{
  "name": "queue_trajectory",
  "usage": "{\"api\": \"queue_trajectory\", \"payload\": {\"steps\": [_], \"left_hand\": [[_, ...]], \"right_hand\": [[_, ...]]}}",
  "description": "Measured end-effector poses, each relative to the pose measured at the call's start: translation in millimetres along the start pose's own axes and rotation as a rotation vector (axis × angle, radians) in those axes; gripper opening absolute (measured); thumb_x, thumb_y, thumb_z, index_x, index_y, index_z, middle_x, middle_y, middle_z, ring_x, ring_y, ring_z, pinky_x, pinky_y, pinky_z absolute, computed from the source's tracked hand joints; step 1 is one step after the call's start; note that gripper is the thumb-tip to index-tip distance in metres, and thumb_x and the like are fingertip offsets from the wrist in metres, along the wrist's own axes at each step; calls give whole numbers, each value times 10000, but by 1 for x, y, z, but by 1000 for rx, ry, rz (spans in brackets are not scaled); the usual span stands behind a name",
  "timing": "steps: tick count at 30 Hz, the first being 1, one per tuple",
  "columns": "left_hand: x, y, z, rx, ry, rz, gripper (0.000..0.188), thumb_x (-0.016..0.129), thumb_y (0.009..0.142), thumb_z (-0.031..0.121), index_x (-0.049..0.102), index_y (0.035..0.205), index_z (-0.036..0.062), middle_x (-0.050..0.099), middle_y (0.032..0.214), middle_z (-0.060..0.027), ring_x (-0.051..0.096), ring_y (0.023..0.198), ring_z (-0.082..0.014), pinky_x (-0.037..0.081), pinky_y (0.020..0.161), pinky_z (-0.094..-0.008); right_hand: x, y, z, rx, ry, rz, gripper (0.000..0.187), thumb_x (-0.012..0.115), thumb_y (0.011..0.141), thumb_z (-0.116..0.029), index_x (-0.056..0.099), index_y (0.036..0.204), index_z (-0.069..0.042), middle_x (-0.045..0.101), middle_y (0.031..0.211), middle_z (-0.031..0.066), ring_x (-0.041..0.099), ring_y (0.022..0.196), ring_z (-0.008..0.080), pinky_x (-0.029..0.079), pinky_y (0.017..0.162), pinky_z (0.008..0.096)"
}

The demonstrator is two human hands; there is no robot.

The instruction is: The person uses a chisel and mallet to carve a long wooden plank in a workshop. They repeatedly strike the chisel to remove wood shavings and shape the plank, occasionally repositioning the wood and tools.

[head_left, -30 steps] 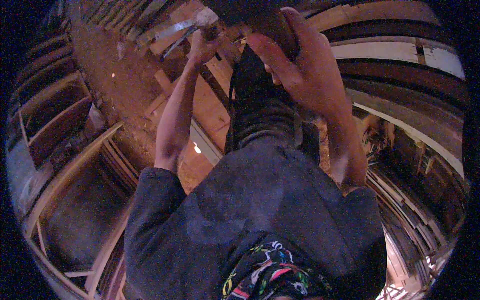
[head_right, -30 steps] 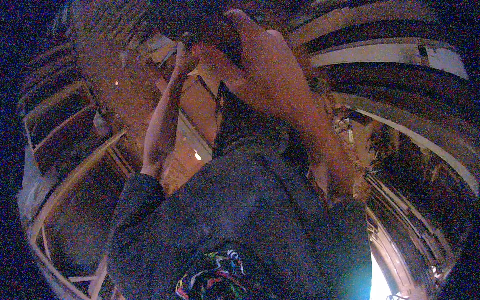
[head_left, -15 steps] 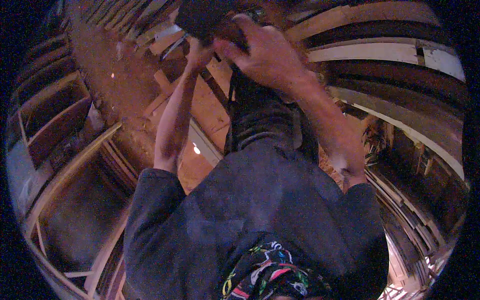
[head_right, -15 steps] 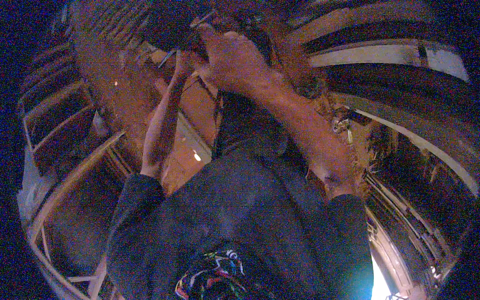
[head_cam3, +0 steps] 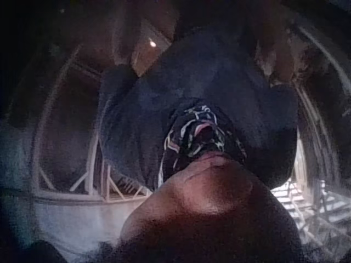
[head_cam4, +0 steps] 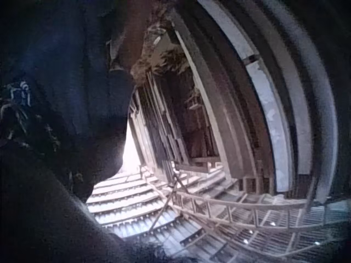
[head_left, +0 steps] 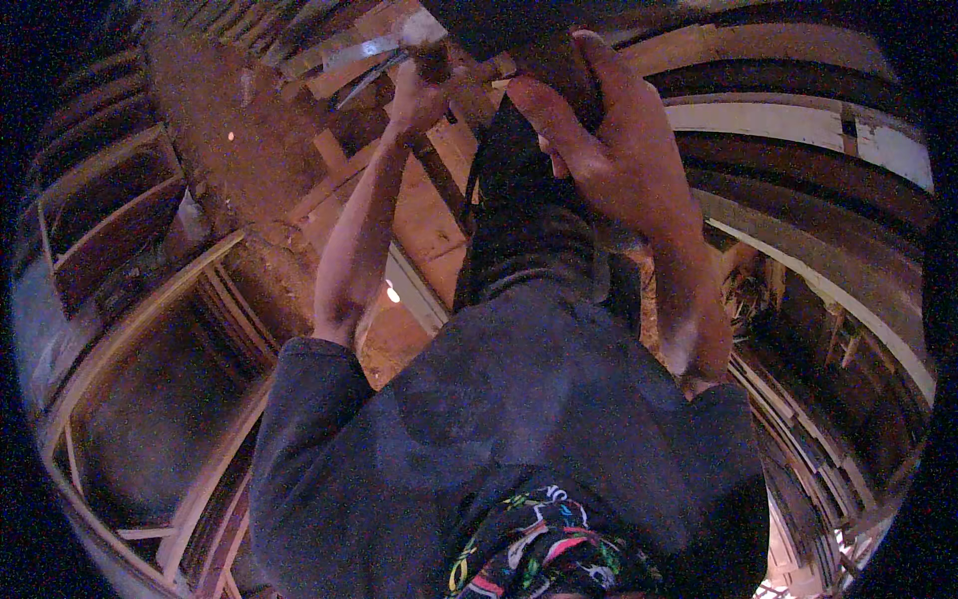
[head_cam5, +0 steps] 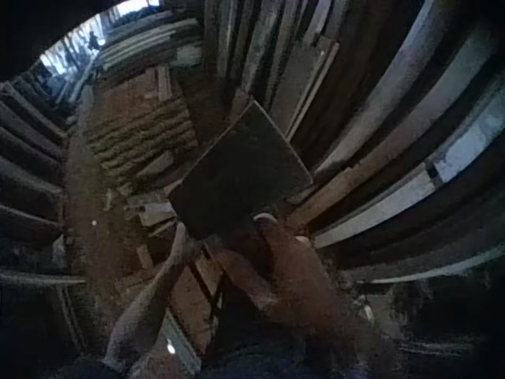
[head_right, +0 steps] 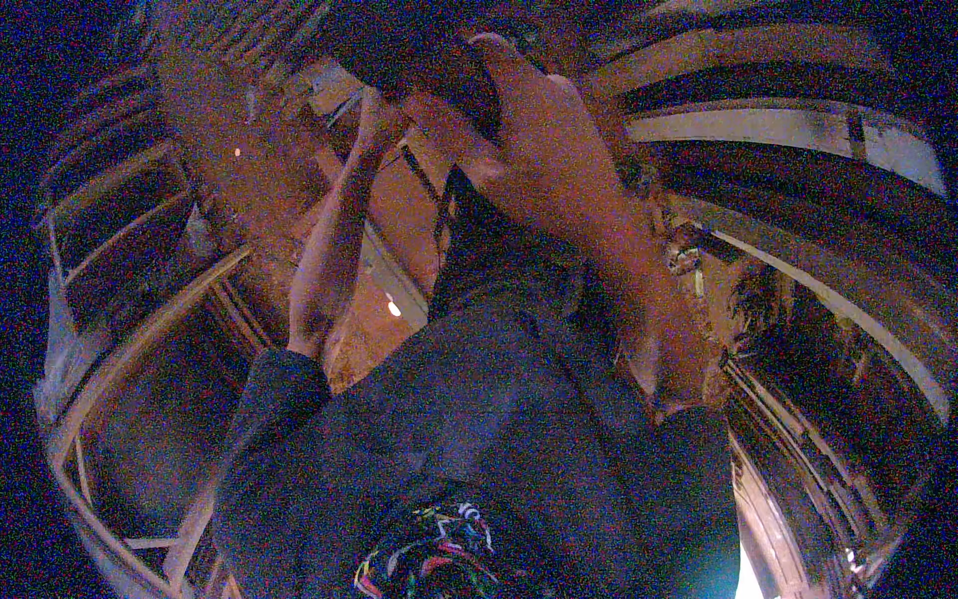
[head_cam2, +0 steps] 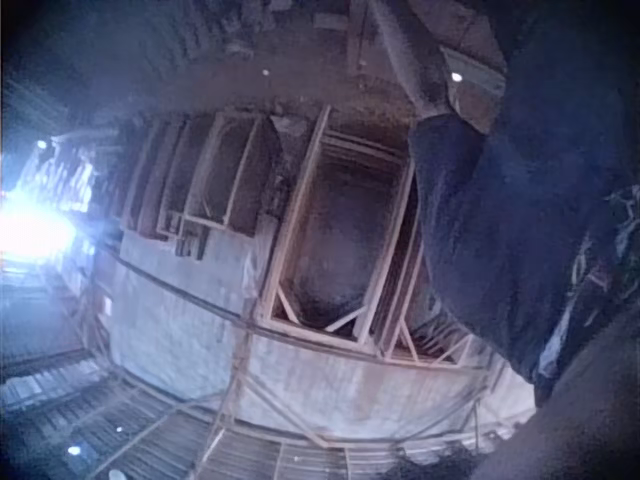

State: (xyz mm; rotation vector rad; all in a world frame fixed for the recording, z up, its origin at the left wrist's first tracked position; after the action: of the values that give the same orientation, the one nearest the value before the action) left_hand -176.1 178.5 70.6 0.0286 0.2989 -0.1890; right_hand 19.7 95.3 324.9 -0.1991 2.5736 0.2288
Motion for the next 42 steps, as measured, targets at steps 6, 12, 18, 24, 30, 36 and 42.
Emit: {"api": "queue_trajectory", "payload": {"steps": [6,12,18,24,30,36,42], "left_hand": [[18,-20,19,285,283,-45,308,710,918,194,675,1175,29,713,1123,-105,648,1110,-235,505,991,-406],[22,-16,-4,214,217,111,439,717,904,187,633,1307,36,660,1333,-146,585,1274,-293,454,1095,-416],[20,67,-63,78,-22,45,355,748,896,189,671,1198,21,716,1091,-91,678,972,-240,555,861,-410],[-44,157,-20,52,112,130,224,752,885,181,723,1068,56,706,873,-42,663,844,-194,549,755,-420],[-21,170,-22,-89,-76,-13,213,753,943,220,601,970,74,569,854,-16,550,733,-155,468,645,-390],[2,169,-30,226,243,19,297,749,918,229,719,1165,67,741,1010,-57,659,935,-162,545,875,-390],[15,148,-79,24,-9,-50,409,744,922,162,635,1289,20,721,1121,-73,651,1013,-182,526,947,-377]], "right_hand": [[16,12,-16,-85,-67,84,436,714,975,-372,579,1198,-21,692,732,118,684,619,291,542,575,411],[76,-1,63,199,-487,-409,504,624,994,-484,564,1244,-50,723,915,265,705,889,476,545,758,574],[26,42,78,96,-196,-91,434,666,991,-418,598,1188,-37,710,822,198,711,766,398,548,690,508],[5,44,94,252,186,-41,334,703,1000,-350,597,1109,-52,572,674,5,549,544,106,442,496,285],[-9,65,100,306,308,-26,416,713,992,-381,567,1146,-23,557,655,-7,534,526,98,431,483,268],[-17,82,93,283,224,-53,471,714,993,-365,556,1210,22,587,666,8,544,530,108,444,492,273],[-11,116,79,105,47,-10,505,712,987,-381,542,1261,8,628,686,43,605,569,176,498,544,334]]}}
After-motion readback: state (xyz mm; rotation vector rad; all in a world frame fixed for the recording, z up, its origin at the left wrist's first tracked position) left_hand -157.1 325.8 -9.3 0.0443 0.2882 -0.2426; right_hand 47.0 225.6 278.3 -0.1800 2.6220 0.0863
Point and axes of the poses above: each hand's wrist, its own y-axis towards the middle knuckle, its own x-axis out of the palm, z = x × y, the point moved 10 cm from there along y, towards the middle knuckle
